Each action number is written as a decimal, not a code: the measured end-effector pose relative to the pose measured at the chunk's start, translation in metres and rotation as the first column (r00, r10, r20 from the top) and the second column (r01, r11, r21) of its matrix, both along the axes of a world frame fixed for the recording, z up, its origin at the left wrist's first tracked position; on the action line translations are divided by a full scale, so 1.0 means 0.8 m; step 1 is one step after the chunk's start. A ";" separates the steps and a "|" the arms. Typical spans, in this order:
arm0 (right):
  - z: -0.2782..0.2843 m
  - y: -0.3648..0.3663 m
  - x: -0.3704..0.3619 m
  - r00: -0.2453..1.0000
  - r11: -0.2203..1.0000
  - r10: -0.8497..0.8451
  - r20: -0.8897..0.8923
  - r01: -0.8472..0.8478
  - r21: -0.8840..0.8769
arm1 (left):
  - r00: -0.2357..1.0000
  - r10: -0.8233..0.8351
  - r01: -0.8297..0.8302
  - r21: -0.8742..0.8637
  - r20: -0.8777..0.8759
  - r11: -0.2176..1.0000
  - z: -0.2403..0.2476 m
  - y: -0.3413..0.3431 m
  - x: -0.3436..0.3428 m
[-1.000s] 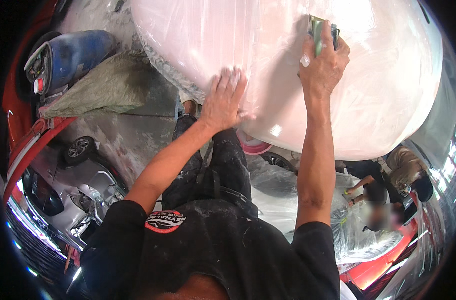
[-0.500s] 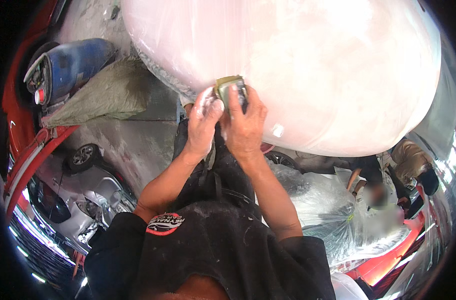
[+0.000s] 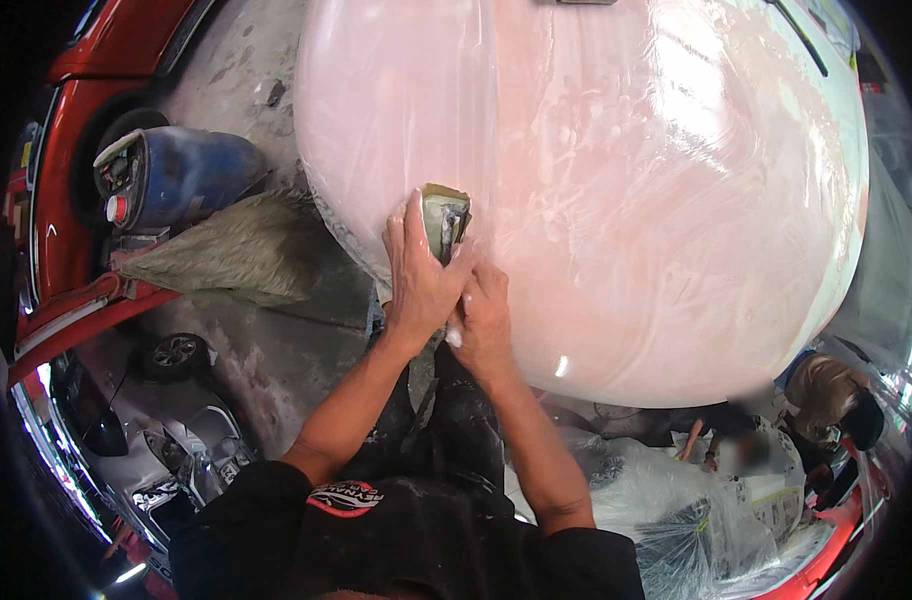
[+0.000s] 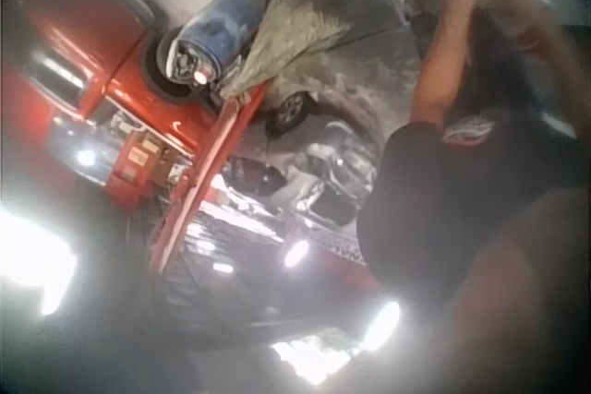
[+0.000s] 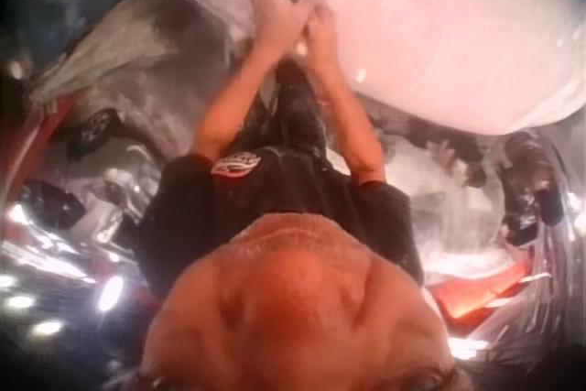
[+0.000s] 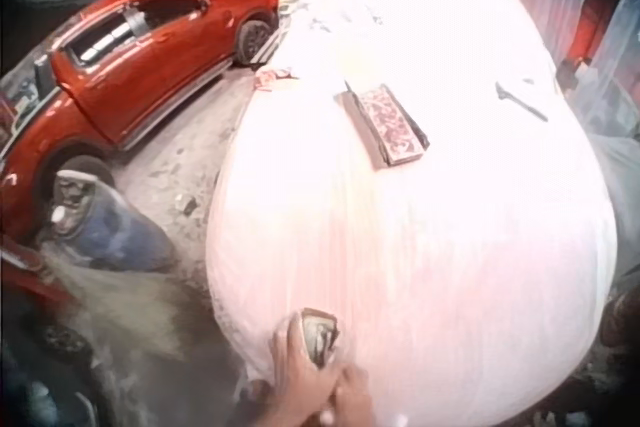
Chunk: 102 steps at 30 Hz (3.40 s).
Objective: The person sands a large, curved, light-pink car part using a sanding block. They work methodically across the surface, using one hand to sand and the other to feel for smoothness.
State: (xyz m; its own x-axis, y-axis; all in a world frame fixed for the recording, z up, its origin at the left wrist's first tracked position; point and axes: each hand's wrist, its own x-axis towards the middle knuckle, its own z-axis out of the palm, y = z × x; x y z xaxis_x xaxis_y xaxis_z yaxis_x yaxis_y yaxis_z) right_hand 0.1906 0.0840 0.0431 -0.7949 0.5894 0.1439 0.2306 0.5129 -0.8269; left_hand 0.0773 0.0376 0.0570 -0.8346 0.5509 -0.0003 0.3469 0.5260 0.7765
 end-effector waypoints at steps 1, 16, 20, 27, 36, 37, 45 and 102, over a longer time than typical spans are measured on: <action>0.002 0.010 0.006 0.999 0.999 0.049 0.017 -0.049 0.001 | 1.000 -0.001 0.001 -0.005 -0.016 1.000 0.001 0.004 -0.003; 0.025 0.304 -0.041 0.938 0.703 -0.323 0.127 0.147 0.696 | 0.840 -0.354 0.369 -0.047 -0.411 0.928 -0.059 -0.081 0.032; 0.005 0.285 -0.046 0.922 0.621 -0.363 0.132 0.134 0.772 | 0.749 -0.383 0.387 -0.111 -0.541 0.915 -0.060 -0.003 -0.102; 0.002 0.286 -0.052 0.933 0.629 -0.340 0.122 0.129 0.767 | 0.739 -0.347 0.270 -0.219 -0.577 0.938 0.012 0.153 -0.285; 0.005 0.284 -0.044 0.908 0.661 -0.392 0.145 0.168 0.732 | 0.679 -0.394 0.307 -0.248 -0.619 0.919 -0.045 0.042 -0.158; 0.004 0.282 -0.047 0.912 0.666 -0.385 0.141 0.168 0.727 | 0.596 -0.393 0.315 -0.247 -0.700 0.916 -0.035 0.067 -0.201; 0.001 0.283 -0.046 0.915 0.670 -0.377 0.143 0.163 0.724 | 0.641 -0.370 0.251 -0.272 -0.673 0.929 -0.038 0.072 -0.198; 0.015 0.283 -0.039 0.881 0.686 -0.438 0.179 0.199 0.700 | 0.555 -0.520 0.469 -0.272 -0.649 0.840 -0.021 0.115 -0.248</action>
